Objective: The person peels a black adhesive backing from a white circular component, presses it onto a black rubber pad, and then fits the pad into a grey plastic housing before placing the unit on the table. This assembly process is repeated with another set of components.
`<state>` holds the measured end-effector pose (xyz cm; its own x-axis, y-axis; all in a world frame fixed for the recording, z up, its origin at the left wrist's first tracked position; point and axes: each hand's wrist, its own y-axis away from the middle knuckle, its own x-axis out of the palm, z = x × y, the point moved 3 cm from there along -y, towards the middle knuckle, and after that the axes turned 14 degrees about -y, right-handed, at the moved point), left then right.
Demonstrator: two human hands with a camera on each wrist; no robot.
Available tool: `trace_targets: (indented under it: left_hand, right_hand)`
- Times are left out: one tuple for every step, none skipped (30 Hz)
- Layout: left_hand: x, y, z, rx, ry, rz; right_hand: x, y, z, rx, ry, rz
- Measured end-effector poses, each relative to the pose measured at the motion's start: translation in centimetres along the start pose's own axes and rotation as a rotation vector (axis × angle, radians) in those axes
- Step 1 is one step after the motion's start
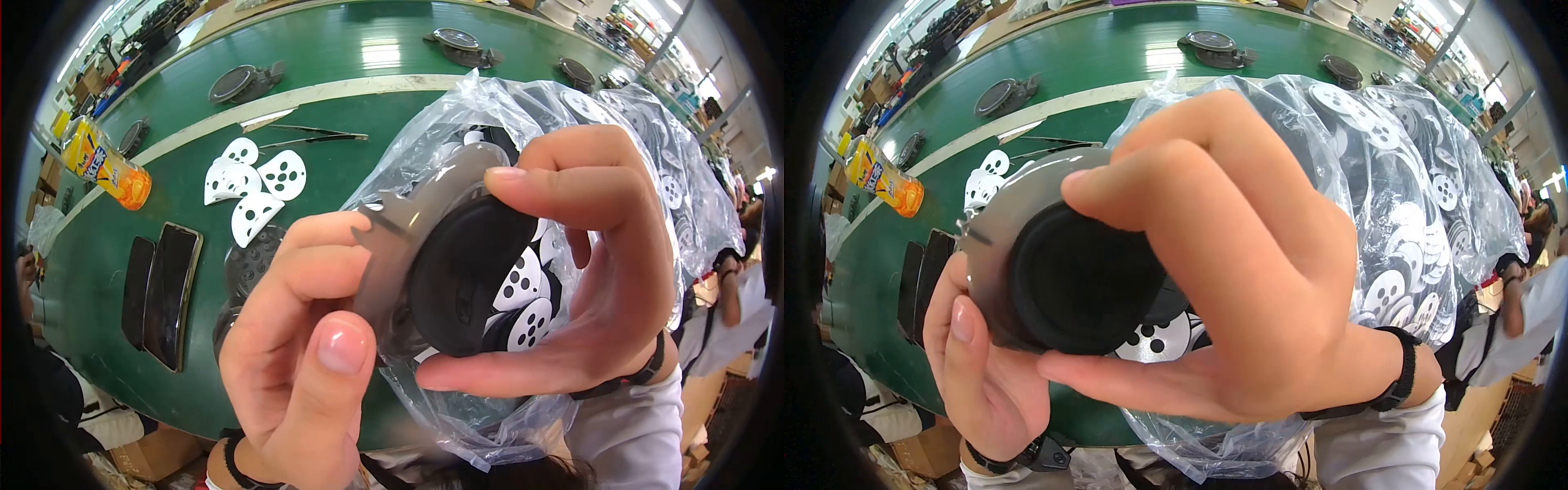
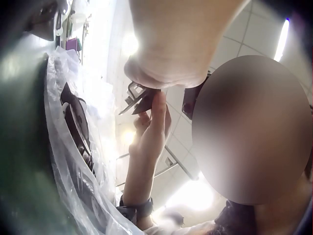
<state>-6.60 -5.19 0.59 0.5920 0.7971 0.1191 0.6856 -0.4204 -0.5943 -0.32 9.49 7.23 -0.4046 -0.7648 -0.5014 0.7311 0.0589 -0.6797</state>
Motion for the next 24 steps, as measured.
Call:
trace_targets:
  left_hand:
    - [0.3,0.2,-0.2,0.0,0.0,0.002]
    - [0.9,0.1,-0.7,-0.059,0.035,-0.048]
    - [1.2,0.1,-0.9,-0.118,0.07,-0.098]
    - [0.9,0.1,-0.8,-0.118,0.069,-0.095]
    - [0.5,0.2,-0.4,-0.095,0.051,-0.053]
    - [0.3,0.2,-0.3,-0.071,0.033,-0.013]
    - [0.3,0.2,-0.3,-0.07,0.032,-0.012]
    - [0.3,0.3,-0.3,-0.076,0.043,-0.023]
    - [0.3,0.3,-0.3,-0.081,0.054,-0.035]
    - [0.5,0.2,-0.5,-0.081,0.053,-0.034]
    - [0.8,0.0,-0.9,-0.092,0.053,-0.043]
    - [0.9,0.0,-1.0,-0.103,0.052,-0.052]
    - [0.7,0.0,-0.8,-0.103,0.052,-0.052]
    - [0.5,0.1,-0.5,-0.063,0.016,-0.023]
    - [0.4,0.1,-0.4,-0.023,-0.02,0.006]
    - [0.6,0.2,-0.5,-0.024,-0.02,0.007]
    - [0.9,0.2,-0.6,-0.042,0.009,-0.023]
    - [1.0,0.1,-0.9,-0.061,0.037,-0.053]
    - [0.8,0.1,-1.4,-0.061,0.037,-0.052]
    - [0.4,0.2,-1.8,-0.184,0.024,-0.064]
    - [0.2,0.3,-1.8,-0.307,0.01,-0.076]
    - [0.2,0.3,-1.2,-0.309,0.008,-0.076]
    - [0.3,0.2,-0.6,-0.151,0.052,-0.017]
    - [0.5,0.1,-0.5,0.006,0.095,0.041]
  right_hand:
    - [-0.1,-0.1,0.0,0.001,0.0,-0.002]
    - [-0.1,-0.3,0.1,-0.05,0.041,0.027]
    - [-0.1,-0.4,0.2,-0.101,0.081,0.056]
    - [-0.1,-0.5,0.2,-0.1,0.081,0.054]
    - [0.0,-0.6,0.3,-0.118,0.105,0.052]
    - [0.1,-0.6,0.3,-0.136,0.129,0.052]
    - [0.0,-0.6,0.3,-0.136,0.129,0.051]
    - [0.0,-0.6,0.4,-0.14,0.133,0.05]
    - [0.0,-0.6,0.4,-0.144,0.137,0.049]
    - [0.0,-0.6,0.4,-0.147,0.141,0.048]
    - [0.0,-0.7,0.4,-0.15,0.145,0.047]
    - [0.0,-0.7,0.4,-0.153,0.148,0.047]
    - [0.0,-0.7,0.4,-0.156,0.152,0.047]
    - [0.0,-0.6,0.4,-0.159,0.156,0.047]
    - [-0.1,-0.6,0.4,-0.162,0.16,0.046]
    - [-0.1,-0.6,0.4,-0.164,0.164,0.045]
    - [-0.1,-0.6,0.5,-0.167,0.169,0.044]
    - [-0.1,-0.6,0.5,-0.169,0.173,0.043]
    - [-0.1,-0.6,0.5,-0.171,0.177,0.042]
    - [-0.1,-0.6,0.4,-0.174,0.18,0.042]
    - [-0.1,-0.5,0.4,-0.176,0.183,0.041]
    - [-0.1,-0.5,0.4,-0.177,0.186,0.041]
    - [0.0,-0.5,0.4,-0.179,0.188,0.04]
    - [0.0,-0.5,0.4,-0.182,0.191,0.04]
